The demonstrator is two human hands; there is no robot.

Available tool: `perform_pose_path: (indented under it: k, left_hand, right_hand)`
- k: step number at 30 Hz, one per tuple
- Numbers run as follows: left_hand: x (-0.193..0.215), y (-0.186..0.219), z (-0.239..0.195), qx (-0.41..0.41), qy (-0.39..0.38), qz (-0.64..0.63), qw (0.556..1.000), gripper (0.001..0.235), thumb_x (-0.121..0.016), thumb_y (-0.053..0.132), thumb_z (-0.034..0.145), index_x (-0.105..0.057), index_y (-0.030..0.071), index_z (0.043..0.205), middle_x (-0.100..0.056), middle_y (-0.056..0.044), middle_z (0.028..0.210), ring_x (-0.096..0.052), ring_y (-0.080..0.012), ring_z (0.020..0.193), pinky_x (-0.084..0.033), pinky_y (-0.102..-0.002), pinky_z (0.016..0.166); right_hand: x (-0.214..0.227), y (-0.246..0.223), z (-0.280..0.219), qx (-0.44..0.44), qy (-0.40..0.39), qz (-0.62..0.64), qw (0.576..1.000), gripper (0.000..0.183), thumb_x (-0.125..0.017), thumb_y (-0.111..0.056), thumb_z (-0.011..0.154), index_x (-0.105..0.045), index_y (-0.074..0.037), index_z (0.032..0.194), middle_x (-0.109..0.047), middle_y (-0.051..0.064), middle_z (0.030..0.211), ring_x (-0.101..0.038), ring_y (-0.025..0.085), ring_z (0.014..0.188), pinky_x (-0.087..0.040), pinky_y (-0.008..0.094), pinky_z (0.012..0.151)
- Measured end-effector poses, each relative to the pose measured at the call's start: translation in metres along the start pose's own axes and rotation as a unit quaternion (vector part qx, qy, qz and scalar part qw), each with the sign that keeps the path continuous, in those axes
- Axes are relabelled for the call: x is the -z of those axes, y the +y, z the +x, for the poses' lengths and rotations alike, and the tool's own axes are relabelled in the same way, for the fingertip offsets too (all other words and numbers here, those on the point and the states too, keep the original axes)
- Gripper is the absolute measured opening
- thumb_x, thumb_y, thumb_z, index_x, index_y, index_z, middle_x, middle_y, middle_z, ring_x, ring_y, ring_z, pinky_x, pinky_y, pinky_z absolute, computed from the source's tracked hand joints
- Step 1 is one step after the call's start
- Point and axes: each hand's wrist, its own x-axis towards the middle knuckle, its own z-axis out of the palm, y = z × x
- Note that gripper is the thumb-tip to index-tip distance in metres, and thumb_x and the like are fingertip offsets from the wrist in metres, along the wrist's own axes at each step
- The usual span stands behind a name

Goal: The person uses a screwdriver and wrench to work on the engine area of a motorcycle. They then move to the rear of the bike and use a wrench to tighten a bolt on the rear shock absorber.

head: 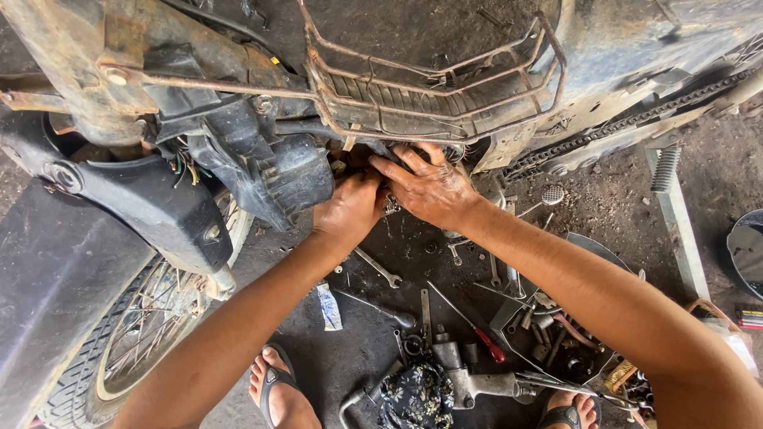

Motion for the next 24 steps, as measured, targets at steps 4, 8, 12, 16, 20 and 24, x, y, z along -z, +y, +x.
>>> perform_pose_path:
  k: [4, 8, 12, 16, 20, 24]
  left_hand:
    - [-0.007, -0.004, -0.002, -0.042, 0.103, 0.012, 0.994, 0.022, -0.076, 0.023, 0.086, -0.069, 0.005, 0.096, -0.072, -0.013, 0.085, -0.071, -0.0329, 0.077, -0.057, -0.047, 0.065]
    - [-0.004, -0.004, -0.005, -0.077, 0.134, 0.045, 0.987, 0.018, -0.077, 0.021, 0.084, -0.069, 0.006, 0.092, -0.071, -0.011, 0.082, -0.070, -0.0311, 0.077, -0.056, -0.046, 0.066]
    - [0.015, 0.001, -0.009, -0.095, 0.124, 0.083, 0.984, 0.016, -0.076, 0.018, 0.082, -0.069, 0.007, 0.091, -0.070, -0.011, 0.083, -0.070, -0.0301, 0.079, -0.057, -0.044, 0.067]
    - [0.009, -0.002, -0.014, -0.095, 0.109, 0.095, 0.985, 0.017, -0.075, 0.015, 0.080, -0.069, 0.004, 0.092, -0.069, -0.013, 0.085, -0.071, -0.0294, 0.081, -0.058, -0.041, 0.065]
    - [0.007, 0.000, -0.008, -0.095, 0.122, 0.087, 0.984, 0.014, -0.076, 0.016, 0.079, -0.069, 0.007, 0.088, -0.069, -0.011, 0.081, -0.071, -0.0283, 0.077, -0.057, -0.042, 0.064]
    - [-0.006, -0.006, -0.009, -0.074, 0.123, 0.066, 0.987, 0.014, -0.076, 0.018, 0.082, -0.068, 0.008, 0.085, -0.070, -0.010, 0.080, -0.070, -0.0276, 0.075, -0.057, -0.043, 0.062]
  right_hand:
    - [-0.004, -0.003, 0.000, -0.009, 0.022, 0.002, 1.000, 0.020, -0.066, -0.024, 0.088, -0.080, -0.014, 0.098, -0.053, 0.001, 0.149, -0.048, 0.025, 0.131, -0.030, 0.047, 0.117]
    - [-0.003, -0.003, -0.002, -0.012, 0.028, 0.007, 1.000, 0.024, -0.066, -0.024, 0.088, -0.080, -0.013, 0.103, -0.054, 0.001, 0.149, -0.049, 0.025, 0.130, -0.031, 0.046, 0.117]
    - [0.003, 0.005, -0.001, 0.005, 0.039, 0.006, 0.999, 0.022, -0.066, -0.024, 0.092, -0.079, -0.013, 0.105, -0.054, 0.001, 0.149, -0.050, 0.025, 0.130, -0.032, 0.046, 0.117]
    - [0.002, 0.003, 0.000, 0.014, 0.063, -0.011, 0.998, 0.023, -0.065, -0.024, 0.094, -0.080, -0.013, 0.108, -0.054, 0.001, 0.150, -0.049, 0.024, 0.130, -0.033, 0.045, 0.117]
    - [-0.003, 0.002, -0.002, 0.002, 0.063, -0.007, 0.998, 0.021, -0.065, -0.025, 0.093, -0.079, -0.014, 0.103, -0.055, 0.000, 0.147, -0.048, 0.024, 0.130, -0.032, 0.047, 0.117]
    - [-0.012, -0.003, -0.004, -0.005, 0.046, 0.007, 0.999, 0.019, -0.064, -0.025, 0.093, -0.079, -0.014, 0.101, -0.056, 0.000, 0.145, -0.048, 0.024, 0.131, -0.032, 0.047, 0.117]
